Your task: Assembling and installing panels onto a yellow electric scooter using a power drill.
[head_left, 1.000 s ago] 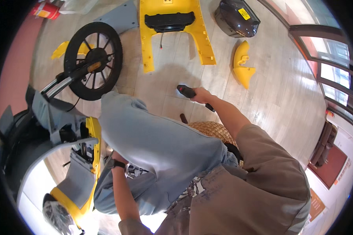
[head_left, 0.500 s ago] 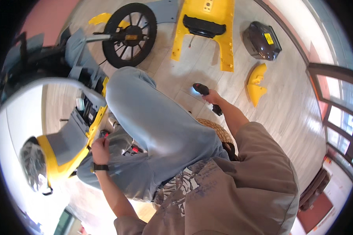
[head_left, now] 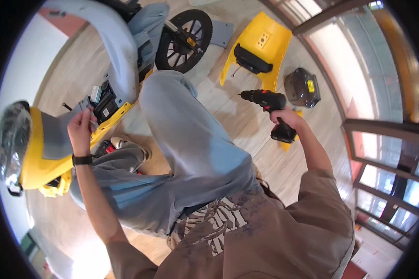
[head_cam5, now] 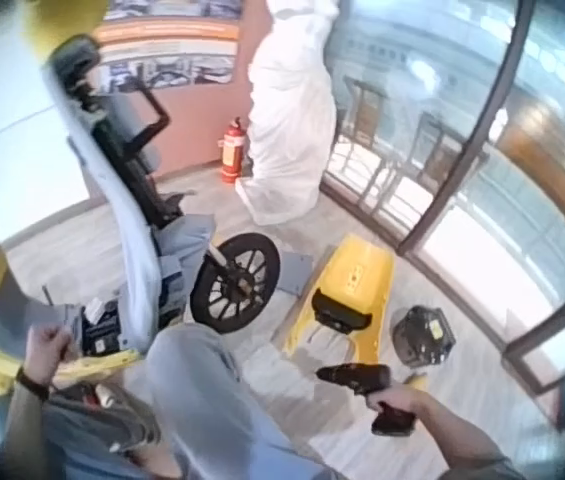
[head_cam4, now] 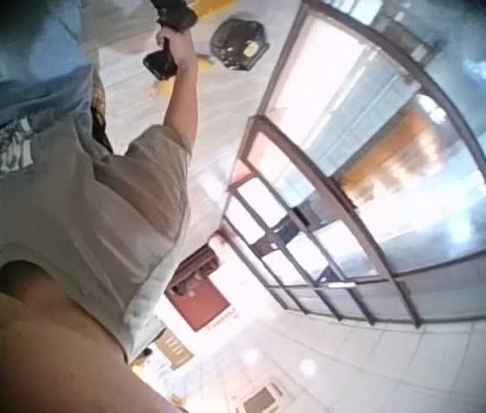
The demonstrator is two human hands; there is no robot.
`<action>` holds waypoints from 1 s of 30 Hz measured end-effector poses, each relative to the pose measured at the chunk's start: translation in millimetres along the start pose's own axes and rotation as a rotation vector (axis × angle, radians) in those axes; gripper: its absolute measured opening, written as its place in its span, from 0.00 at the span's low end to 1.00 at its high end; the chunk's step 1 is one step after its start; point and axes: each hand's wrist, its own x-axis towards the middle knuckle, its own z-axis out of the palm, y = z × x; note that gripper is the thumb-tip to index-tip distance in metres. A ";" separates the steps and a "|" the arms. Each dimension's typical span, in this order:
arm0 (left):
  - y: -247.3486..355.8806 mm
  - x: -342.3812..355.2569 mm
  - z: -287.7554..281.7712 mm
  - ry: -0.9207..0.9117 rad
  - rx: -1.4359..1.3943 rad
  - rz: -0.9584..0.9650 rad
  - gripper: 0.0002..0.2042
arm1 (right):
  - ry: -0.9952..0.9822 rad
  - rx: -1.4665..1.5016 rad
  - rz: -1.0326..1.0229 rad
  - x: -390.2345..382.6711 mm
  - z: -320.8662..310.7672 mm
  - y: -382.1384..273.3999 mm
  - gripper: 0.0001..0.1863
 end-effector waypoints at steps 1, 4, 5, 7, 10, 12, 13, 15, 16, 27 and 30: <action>6.1 3.2 2.2 0.073 -0.098 -0.013 0.14 | -0.036 0.068 -0.088 -26.6 9.3 -34.0 0.20; -5.3 20.0 3.2 0.189 -0.213 0.012 0.15 | -0.071 0.076 -0.313 -86.5 37.4 -112.7 0.28; -3.8 22.0 4.9 0.227 -0.257 0.011 0.16 | -0.174 0.160 -0.384 -96.3 47.6 -131.4 0.30; -7.5 18.6 -2.3 0.224 -0.299 0.031 0.16 | -0.362 0.190 -0.505 -106.7 78.0 -170.4 0.36; -11.8 10.5 -2.3 0.247 -0.515 -0.011 0.17 | -0.543 0.095 -0.613 -108.0 136.8 -220.6 0.36; -12.1 4.5 -2.2 0.280 -0.611 -0.020 0.16 | -0.648 0.099 -0.554 -105.8 184.8 -244.8 0.32; -14.7 0.8 -4.0 0.292 -0.660 -0.018 0.16 | -0.724 0.194 -0.457 -100.5 207.0 -254.1 0.30; -15.7 -2.8 -7.3 0.305 -0.774 0.008 0.15 | -0.815 0.194 -0.271 -81.1 239.2 -268.4 0.28; -12.4 -4.4 -7.5 0.302 -0.893 -0.041 0.15 | -0.869 0.188 -0.289 -67.5 254.3 -271.2 0.27; -57.8 -6.9 -19.2 0.498 -1.703 -0.440 0.12 | -0.531 0.182 -0.381 64.0 341.0 -229.3 0.17; -79.9 -7.1 -19.7 0.389 -1.696 -0.469 0.08 | -0.390 0.083 -0.311 76.6 342.2 -214.8 0.14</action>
